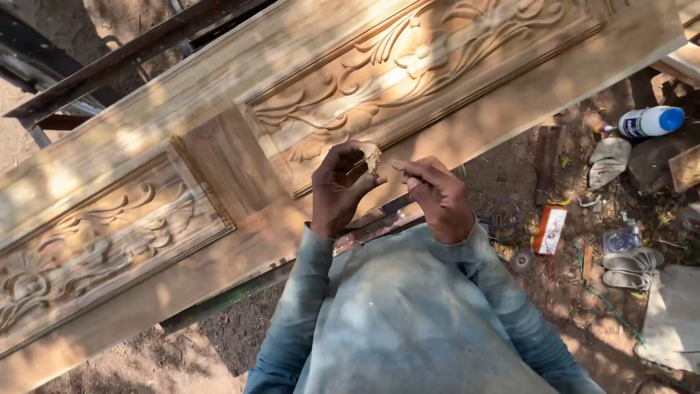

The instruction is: The person is sanding a carved wooden door panel using a small piece of sandpaper.

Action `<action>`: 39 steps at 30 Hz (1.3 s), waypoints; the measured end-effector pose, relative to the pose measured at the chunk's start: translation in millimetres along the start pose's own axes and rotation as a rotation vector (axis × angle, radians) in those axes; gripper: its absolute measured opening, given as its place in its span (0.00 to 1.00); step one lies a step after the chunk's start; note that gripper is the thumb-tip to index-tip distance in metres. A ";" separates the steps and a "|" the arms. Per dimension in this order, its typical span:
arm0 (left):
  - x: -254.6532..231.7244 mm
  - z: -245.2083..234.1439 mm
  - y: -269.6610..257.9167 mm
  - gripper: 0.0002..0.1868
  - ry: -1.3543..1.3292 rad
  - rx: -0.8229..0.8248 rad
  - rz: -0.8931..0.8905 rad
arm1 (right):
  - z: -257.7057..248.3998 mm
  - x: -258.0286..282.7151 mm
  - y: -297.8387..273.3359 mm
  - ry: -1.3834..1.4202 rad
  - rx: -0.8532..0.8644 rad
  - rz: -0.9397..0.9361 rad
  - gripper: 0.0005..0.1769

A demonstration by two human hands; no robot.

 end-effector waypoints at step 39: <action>24.8 38.1 128.1 0.27 0.857 0.235 0.337 | -134.6 -76.6 116.8 0.970 0.022 0.283 0.22</action>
Point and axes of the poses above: each hand's wrist, its own y-axis towards the middle knuckle, its own z-axis out of the palm, x = y × z, the point moved 5 cm from there along y, towards the middle knuckle, and after that the axes turned 8 degrees about z, right-handed, at the moved point
